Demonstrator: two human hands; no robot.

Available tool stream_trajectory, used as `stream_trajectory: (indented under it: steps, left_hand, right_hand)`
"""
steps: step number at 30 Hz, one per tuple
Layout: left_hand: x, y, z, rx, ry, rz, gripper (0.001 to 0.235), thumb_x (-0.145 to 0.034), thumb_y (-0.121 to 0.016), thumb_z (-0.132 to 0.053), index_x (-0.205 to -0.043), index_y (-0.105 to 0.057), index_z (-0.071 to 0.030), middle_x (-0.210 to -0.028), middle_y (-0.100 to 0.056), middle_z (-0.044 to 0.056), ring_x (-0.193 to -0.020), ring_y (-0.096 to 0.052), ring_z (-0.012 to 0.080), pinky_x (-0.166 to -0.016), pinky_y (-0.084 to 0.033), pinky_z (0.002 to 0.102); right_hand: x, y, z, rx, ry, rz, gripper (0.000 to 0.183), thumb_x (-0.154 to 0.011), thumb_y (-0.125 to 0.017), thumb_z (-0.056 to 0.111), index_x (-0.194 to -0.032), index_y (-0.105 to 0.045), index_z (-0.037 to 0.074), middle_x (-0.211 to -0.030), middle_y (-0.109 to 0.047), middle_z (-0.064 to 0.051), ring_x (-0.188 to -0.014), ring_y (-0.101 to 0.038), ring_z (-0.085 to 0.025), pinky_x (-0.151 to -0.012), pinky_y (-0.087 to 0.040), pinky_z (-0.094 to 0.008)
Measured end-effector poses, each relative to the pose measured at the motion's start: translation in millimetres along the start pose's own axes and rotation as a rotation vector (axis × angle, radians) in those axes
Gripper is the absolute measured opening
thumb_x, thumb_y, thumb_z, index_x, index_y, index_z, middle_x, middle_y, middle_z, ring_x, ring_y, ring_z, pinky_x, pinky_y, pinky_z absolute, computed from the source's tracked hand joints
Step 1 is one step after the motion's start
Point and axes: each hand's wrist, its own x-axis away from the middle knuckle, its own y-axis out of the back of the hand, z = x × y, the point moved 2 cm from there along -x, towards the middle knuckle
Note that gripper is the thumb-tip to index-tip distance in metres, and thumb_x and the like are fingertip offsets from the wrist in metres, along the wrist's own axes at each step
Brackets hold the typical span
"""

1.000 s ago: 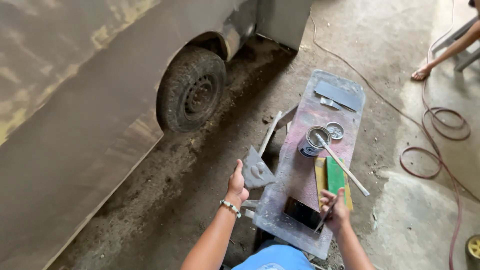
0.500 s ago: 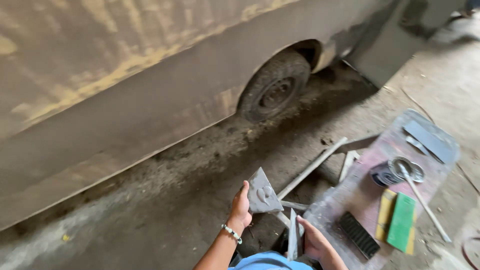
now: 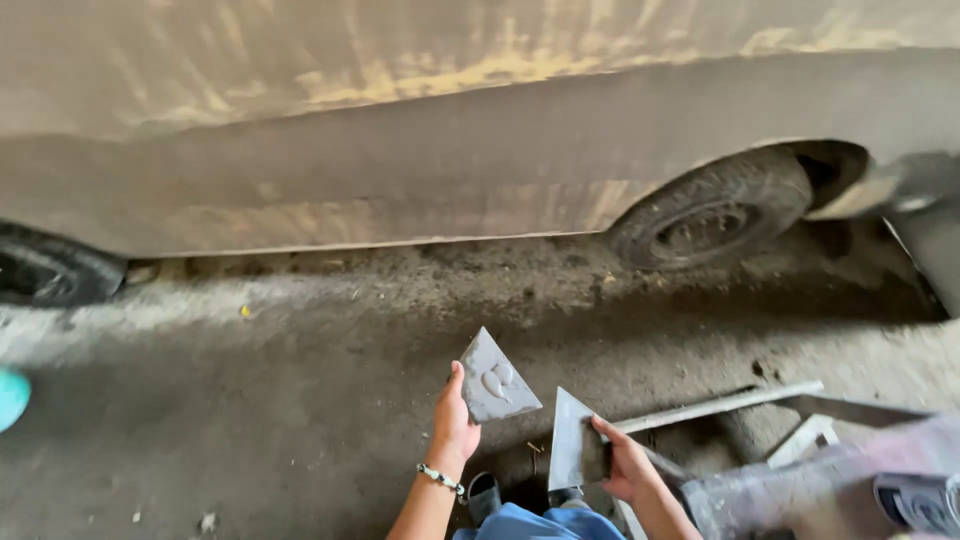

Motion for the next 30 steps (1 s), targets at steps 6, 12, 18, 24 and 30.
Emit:
stream_trajectory:
  steps: [6,12,18,24,30]
  left_hand:
    - [20,2,-15,0.122,-0.183,0.019,0.059,-0.099,-0.056,-0.046,-0.133,-0.061,0.002,-0.131,-0.069,0.012,-0.119,-0.065,0.0248,-0.105,-0.049,0.044]
    - [46,-10,-23,0.175,-0.337,-0.043,0.059,-0.098,-0.056,-0.047,-0.133,-0.059,0.001,-0.131,-0.067,0.01,-0.12,-0.064,0.0241,-0.107,-0.048,0.044]
    - [52,-8,-6,0.181,-0.489,-0.261,0.056,-0.097,-0.059,-0.048,-0.128,-0.06,-0.001,-0.133,-0.065,0.011,-0.122,-0.062,0.0233,-0.107,-0.047,0.043]
    - [65,-7,11,0.181,-0.644,-0.31,0.057,-0.1,-0.058,-0.05,-0.126,-0.061,0.001,-0.131,-0.065,0.01,-0.121,-0.056,0.0189,-0.106,-0.044,0.038]
    - [54,14,12,0.091,-0.747,-0.317,0.059,-0.106,-0.055,-0.046,-0.131,-0.06,0.006,-0.13,-0.064,0.012,-0.117,-0.055,0.0174,-0.101,-0.044,0.034]
  right_hand:
    - [15,-64,25,0.106,-0.127,0.158,0.043,-0.087,-0.061,0.042,-0.106,-0.07,0.005,-0.098,-0.077,-0.013,-0.085,-0.074,-0.028,-0.083,-0.06,-0.049]
    - [33,-103,62,0.337,0.072,0.237,0.021,-0.093,-0.066,0.02,-0.107,-0.064,0.005,-0.095,-0.073,-0.012,-0.083,-0.073,-0.028,-0.075,-0.063,-0.051]
    - [57,-150,78,0.479,0.198,0.343,0.025,-0.096,-0.063,0.011,-0.12,-0.068,0.006,-0.096,-0.072,-0.007,-0.081,-0.07,-0.019,-0.071,-0.06,-0.039]
    - [68,-186,71,0.735,0.334,0.37,0.03,-0.099,-0.062,0.014,-0.125,-0.068,0.001,-0.1,-0.073,-0.007,-0.085,-0.068,-0.015,-0.07,-0.055,-0.032]
    - [59,-203,62,0.75,0.344,0.371,0.031,-0.095,-0.062,0.012,-0.123,-0.068,-0.001,-0.1,-0.075,-0.009,-0.084,-0.069,-0.016,-0.07,-0.054,-0.032]
